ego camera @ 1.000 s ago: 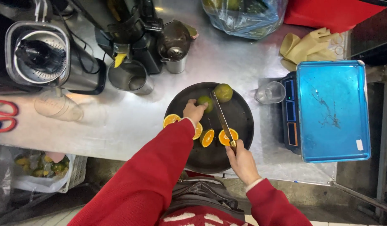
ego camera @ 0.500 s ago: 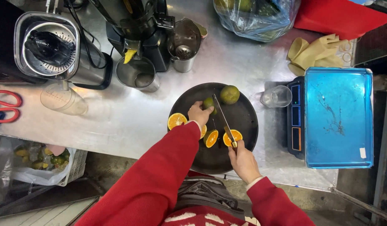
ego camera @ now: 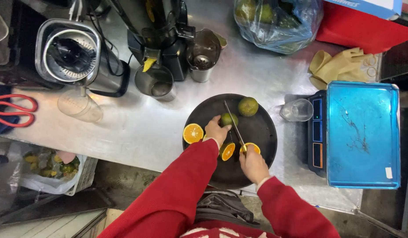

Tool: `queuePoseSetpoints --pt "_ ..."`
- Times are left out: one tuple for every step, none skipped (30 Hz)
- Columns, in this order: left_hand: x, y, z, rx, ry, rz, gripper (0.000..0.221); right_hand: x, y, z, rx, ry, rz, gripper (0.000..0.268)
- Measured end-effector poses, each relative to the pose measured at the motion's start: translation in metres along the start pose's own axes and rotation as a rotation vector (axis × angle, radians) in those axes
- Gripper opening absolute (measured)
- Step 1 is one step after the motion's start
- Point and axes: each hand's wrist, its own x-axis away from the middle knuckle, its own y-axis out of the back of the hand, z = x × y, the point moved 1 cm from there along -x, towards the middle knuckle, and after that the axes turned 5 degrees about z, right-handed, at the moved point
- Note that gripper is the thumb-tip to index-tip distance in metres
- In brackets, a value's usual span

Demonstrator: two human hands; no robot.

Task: Preparing fresh citrus juice by cutting fruits, using a manual press, and pouring the juice into a cup.

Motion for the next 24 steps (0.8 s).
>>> queuePoseSetpoints --pt "-0.006 0.003 0.000 0.003 0.000 -0.006 0.072 -0.015 0.002 0.005 0.003 0.005 0.000 0.035" --pt "-0.009 0.000 0.001 0.000 -0.005 -0.020 0.071 -0.027 0.004 0.005 -0.005 0.049 -0.010 0.033" --pt "-0.013 -0.003 0.003 -0.004 -0.010 -0.034 0.070 -0.038 0.005 0.005 -0.013 0.092 -0.021 0.031" --pt "-0.012 -0.007 0.010 -0.006 -0.006 -0.030 0.070 -0.034 -0.003 -0.005 -0.014 0.087 -0.017 0.031" --pt "-0.011 -0.010 0.016 -0.014 0.011 -0.024 0.071 -0.029 -0.009 -0.014 -0.010 0.105 -0.011 0.030" --pt "-0.019 -0.006 0.014 -0.026 0.009 -0.029 0.072 -0.033 -0.011 -0.014 -0.013 0.137 -0.021 0.028" --pt "-0.026 0.003 0.006 -0.032 -0.004 -0.037 0.072 -0.028 -0.013 -0.018 -0.021 0.146 -0.032 0.028" --pt "-0.023 0.000 0.006 -0.001 0.014 -0.037 0.071 -0.012 -0.020 -0.034 0.012 0.087 0.003 0.029" --pt "-0.020 -0.003 0.007 0.029 0.032 -0.036 0.069 0.004 -0.027 -0.051 0.044 0.027 0.037 0.031" --pt "-0.023 -0.001 0.006 0.030 0.029 -0.038 0.069 0.003 -0.038 -0.067 0.044 0.029 0.035 0.031" --pt "-0.025 0.000 0.004 0.014 0.055 0.002 0.072 0.002 -0.049 -0.083 0.019 0.069 0.002 0.026" --pt "-0.027 0.001 0.003 -0.005 0.081 0.048 0.075 0.003 -0.060 -0.099 -0.008 0.104 -0.030 0.023" --pt "-0.034 0.006 0.010 -0.007 0.080 0.051 0.075 0.016 -0.064 -0.102 -0.010 0.101 -0.031 0.023" --pt "-0.044 0.008 0.013 -0.115 0.020 0.008 0.071 0.026 -0.067 -0.108 0.002 0.067 0.004 0.024" --pt "-0.054 0.010 0.016 -0.222 -0.041 -0.036 0.066 0.036 -0.069 -0.114 0.013 0.034 0.039 0.026" --pt "-0.042 0.020 0.004 -0.224 -0.043 -0.032 0.066 0.050 -0.060 -0.108 0.011 0.029 0.038 0.026" --pt "-0.029 0.029 -0.007 -0.288 -0.019 0.014 0.067 0.065 -0.051 -0.103 -0.004 -0.020 0.085 0.025" --pt "-0.020 0.040 -0.020 -0.354 0.001 0.056 0.068 0.075 -0.042 -0.095 -0.022 -0.065 0.127 0.024" --pt "-0.015 0.041 -0.026 -0.358 -0.006 0.055 0.068 0.079 -0.045 -0.106 -0.027 -0.064 0.121 0.024" --pt "-0.012 0.042 -0.033 -0.508 -0.105 0.036 0.067 0.081 -0.046 -0.116 -0.049 -0.025 0.032 0.025" --pt "-0.008 0.043 -0.040 -0.657 -0.204 0.017 0.067 0.082 -0.047 -0.127 -0.070 0.014 -0.056 0.028" --pt "-0.020 0.031 -0.043 -0.663 -0.208 0.023 0.067 0.087 -0.038 -0.122 -0.077 0.008 -0.058 0.028" --pt "-0.031 0.018 -0.047 -0.718 -0.364 -0.011 0.064 0.090 -0.029 -0.117 -0.146 -0.013 -0.080 0.026" --pt "-0.043 0.001 -0.052 -0.767 -0.525 -0.045 0.062 0.093 -0.018 -0.116 -0.212 -0.035 -0.106 0.025"
